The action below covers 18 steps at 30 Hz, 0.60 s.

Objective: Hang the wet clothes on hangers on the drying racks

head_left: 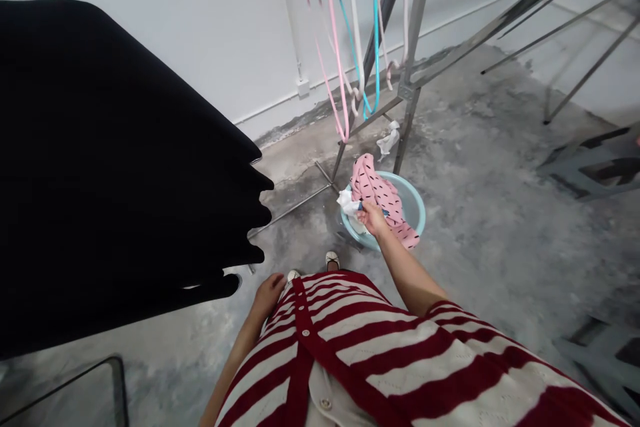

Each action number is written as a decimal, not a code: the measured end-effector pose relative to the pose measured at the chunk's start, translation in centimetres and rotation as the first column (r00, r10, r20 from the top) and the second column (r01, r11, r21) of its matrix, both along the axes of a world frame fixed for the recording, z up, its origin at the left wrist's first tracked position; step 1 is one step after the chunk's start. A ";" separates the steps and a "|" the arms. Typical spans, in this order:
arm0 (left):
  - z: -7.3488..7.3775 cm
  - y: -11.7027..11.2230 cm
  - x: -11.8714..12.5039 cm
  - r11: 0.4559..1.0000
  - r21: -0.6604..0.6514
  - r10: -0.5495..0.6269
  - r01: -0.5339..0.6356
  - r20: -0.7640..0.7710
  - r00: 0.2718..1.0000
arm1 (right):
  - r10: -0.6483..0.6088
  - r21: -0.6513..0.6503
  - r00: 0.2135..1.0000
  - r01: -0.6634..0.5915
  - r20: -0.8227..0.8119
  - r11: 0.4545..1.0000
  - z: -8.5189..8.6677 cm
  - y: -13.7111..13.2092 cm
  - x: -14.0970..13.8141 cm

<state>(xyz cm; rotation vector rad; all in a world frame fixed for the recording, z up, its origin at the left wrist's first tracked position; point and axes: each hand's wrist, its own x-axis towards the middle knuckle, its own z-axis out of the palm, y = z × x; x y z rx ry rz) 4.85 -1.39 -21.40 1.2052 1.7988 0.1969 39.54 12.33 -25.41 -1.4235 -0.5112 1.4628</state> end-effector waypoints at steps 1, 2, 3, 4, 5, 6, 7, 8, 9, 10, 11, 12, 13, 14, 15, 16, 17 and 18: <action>0.1 0.6 0.4 0.999 0.029 -0.016 0.015 0.037 0.999 | -0.001 0.040 0.999 0.003 -0.053 0.999 1.1 -0.5 -0.6; 0.3 1.2 0.8 0.998 0.056 -0.035 0.030 0.076 0.996 | 0.002 0.080 0.995 0.006 -0.100 0.997 2.4 -1.0 -1.2; 0.6 1.8 1.3 0.996 0.079 -0.055 0.046 0.116 0.992 | 0.009 0.118 0.990 0.007 -0.138 0.993 3.7 -1.6 -1.9; 1.1 2.4 1.9 0.993 0.100 -0.077 0.062 0.153 0.985 | 0.015 0.150 0.986 0.011 -0.167 0.989 5.0 -2.3 -2.8; 1.6 2.9 2.5 0.990 0.118 -0.100 0.079 0.187 0.977 | 0.029 0.184 0.981 0.007 -0.193 0.983 6.4 -3.0 -3.7; 2.4 3.3 3.2 0.986 0.135 -0.125 0.096 0.224 0.967 | 0.060 0.221 0.974 -0.011 -0.218 0.975 7.8 -3.8 -4.7; 3.2 3.7 3.9 0.981 0.158 -0.153 0.114 0.265 0.952 | 0.113 0.259 0.965 -0.049 -0.238 0.964 9.1 -4.7 -5.8; 4.2 4.1 4.5 0.972 0.193 -0.189 0.134 0.304 0.933 | 0.199 0.306 0.947 -0.116 -0.253 0.945 10.3 -5.5 -7.0; 5.1 4.3 5.2 0.956 0.250 -0.235 0.154 0.341 0.910 | 0.298 0.351 0.921 -0.201 -0.251 0.915 11.5 -6.4 -8.3; 6.1 4.6 5.6 0.928 0.327 -0.296 0.177 0.360 0.885 | 0.403 0.392 0.887 -0.295 -0.228 0.872 12.6 -7.2 -9.5; 7.1 4.8 6.0 0.887 0.414 -0.368 0.206 0.361 0.857 | 0.501 0.423 0.848 -0.394 -0.176 0.816 13.6 -8.0 -10.7; 8.0 5.1 6.1 0.839 0.490 -0.438 0.236 0.350 0.828 | 0.577 0.439 0.811 -0.487 -0.094 0.755 14.6 -8.6 -11.8; 8.7 5.3 6.1 0.795 0.545 -0.496 0.267 0.330 0.803 | 0.633 0.448 0.774 -0.571 0.013 0.689 15.5 -9.2 -12.7; 9.4 5.5 5.9 0.763 0.576 -0.538 0.294 0.313 0.783 | 0.663 0.457 0.736 -0.640 0.135 0.618 16.3 -9.7 -13.5; 10.0 5.7 5.5 0.748 0.587 -0.559 0.308 0.308 0.770 | 0.666 0.469 0.699 -0.694 0.260 0.546 17.1 -10.0 -13.9; 10.5 5.8 5.1 0.750 0.590 -0.555 0.299 0.316 0.770 | 0.640 0.491 0.674 -0.726 0.370 0.482 17.7 -10.3 -14.1; 11.1 6.0 4.5 0.764 0.591 -0.523 0.259 0.333 0.785 | 0.589 0.524 0.673 -0.731 0.446 0.438 18.2 -10.4 -14.1; 11.7 6.1 4.0 0.787 0.587 -0.467 0.190 0.365 0.805 | 0.527 0.566 0.704 -0.704 0.477 0.428 18.6 -10.4 -13.9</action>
